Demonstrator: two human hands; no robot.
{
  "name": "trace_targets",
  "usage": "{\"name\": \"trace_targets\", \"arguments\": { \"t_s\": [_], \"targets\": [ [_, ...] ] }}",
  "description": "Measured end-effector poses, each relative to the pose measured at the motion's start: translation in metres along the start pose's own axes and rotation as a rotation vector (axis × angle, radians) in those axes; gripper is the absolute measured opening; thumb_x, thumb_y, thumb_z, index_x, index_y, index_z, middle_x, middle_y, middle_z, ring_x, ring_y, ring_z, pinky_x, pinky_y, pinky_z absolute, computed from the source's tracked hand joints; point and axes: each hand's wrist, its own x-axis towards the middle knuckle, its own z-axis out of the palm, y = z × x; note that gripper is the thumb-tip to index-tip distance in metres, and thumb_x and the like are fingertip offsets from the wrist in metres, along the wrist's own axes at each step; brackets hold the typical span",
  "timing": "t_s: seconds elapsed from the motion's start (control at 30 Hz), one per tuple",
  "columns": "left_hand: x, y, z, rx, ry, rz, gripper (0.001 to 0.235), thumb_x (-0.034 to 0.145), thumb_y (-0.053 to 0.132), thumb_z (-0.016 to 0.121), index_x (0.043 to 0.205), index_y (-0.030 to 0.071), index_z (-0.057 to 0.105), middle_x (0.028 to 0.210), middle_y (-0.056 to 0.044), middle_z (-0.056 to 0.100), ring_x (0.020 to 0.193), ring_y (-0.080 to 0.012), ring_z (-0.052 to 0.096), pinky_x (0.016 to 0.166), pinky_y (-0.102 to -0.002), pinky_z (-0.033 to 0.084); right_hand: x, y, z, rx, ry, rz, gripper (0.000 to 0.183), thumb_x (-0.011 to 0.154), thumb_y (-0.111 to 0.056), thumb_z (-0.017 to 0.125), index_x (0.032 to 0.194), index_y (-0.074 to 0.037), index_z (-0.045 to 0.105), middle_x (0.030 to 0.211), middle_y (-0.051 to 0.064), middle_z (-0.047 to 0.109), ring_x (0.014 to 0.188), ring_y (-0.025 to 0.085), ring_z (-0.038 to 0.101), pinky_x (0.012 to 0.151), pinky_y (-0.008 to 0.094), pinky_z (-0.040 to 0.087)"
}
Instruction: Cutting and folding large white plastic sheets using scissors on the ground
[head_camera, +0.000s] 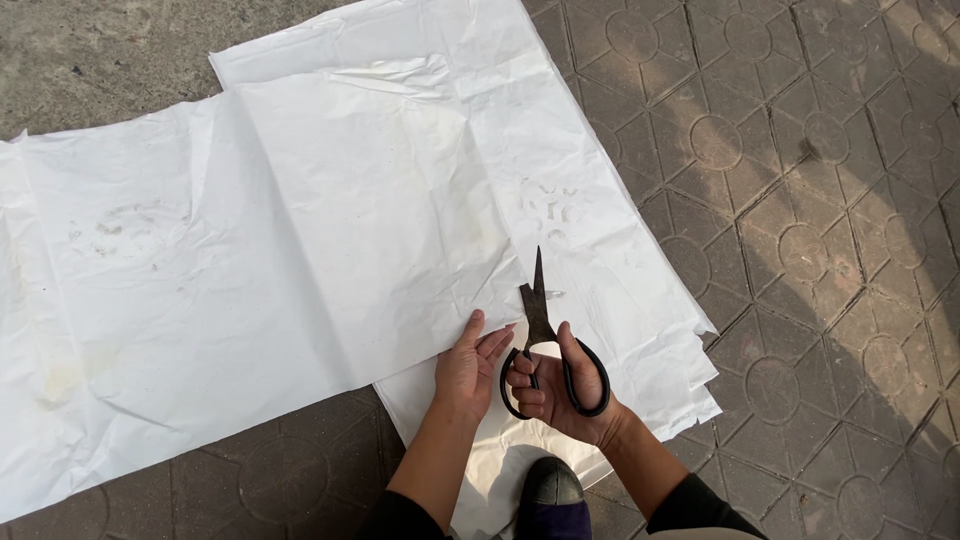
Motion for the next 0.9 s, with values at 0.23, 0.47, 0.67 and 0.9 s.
{"name": "trace_targets", "arguments": {
  "t_s": [0.23,0.47,0.67,0.9],
  "targets": [
    [-0.027,0.003,-0.005,0.033,0.136,0.029,0.035,0.093,0.008,0.083,0.124,0.002,0.068,0.113,-0.011,0.074,0.095,-0.0389,0.079,0.099,-0.050,0.067,-0.001,0.025,0.004,0.089,0.046,0.009,0.077,0.097,-0.089,0.047,0.078,-0.015,0.046,0.072,-0.003,0.040,0.046,0.003,0.023,0.039,0.020,0.019],
    [-0.043,0.006,-0.014,0.129,0.135,0.043,0.030,0.095,0.007,0.081,0.120,-0.004,0.069,0.108,-0.013,0.072,0.092,-0.0431,0.079,0.098,-0.051,0.068,-0.011,0.019,0.008,0.101,0.056,0.108,0.081,0.089,-0.096,0.048,0.087,-0.016,0.047,0.079,0.000,0.042,0.055,0.010,0.029,0.052,0.024,0.027],
    [-0.047,0.003,-0.024,0.204,0.125,0.038,0.031,0.096,0.008,0.080,0.122,-0.007,0.072,0.112,-0.018,0.076,0.094,-0.0435,0.079,0.099,-0.052,0.067,-0.003,0.021,0.003,0.061,0.079,0.115,0.081,0.092,-0.095,0.043,0.082,-0.016,0.046,0.075,-0.002,0.040,0.052,0.006,0.027,0.047,0.022,0.024],
    [-0.057,0.008,-0.013,0.176,0.103,0.009,0.024,0.101,0.007,0.076,0.122,0.000,0.067,0.109,-0.014,0.072,0.094,-0.0451,0.080,0.097,-0.053,0.066,-0.011,0.012,0.002,0.108,0.001,0.151,0.083,0.088,-0.097,0.046,0.087,-0.014,0.046,0.079,0.000,0.041,0.055,0.010,0.029,0.055,0.025,0.030]
  ]
}}
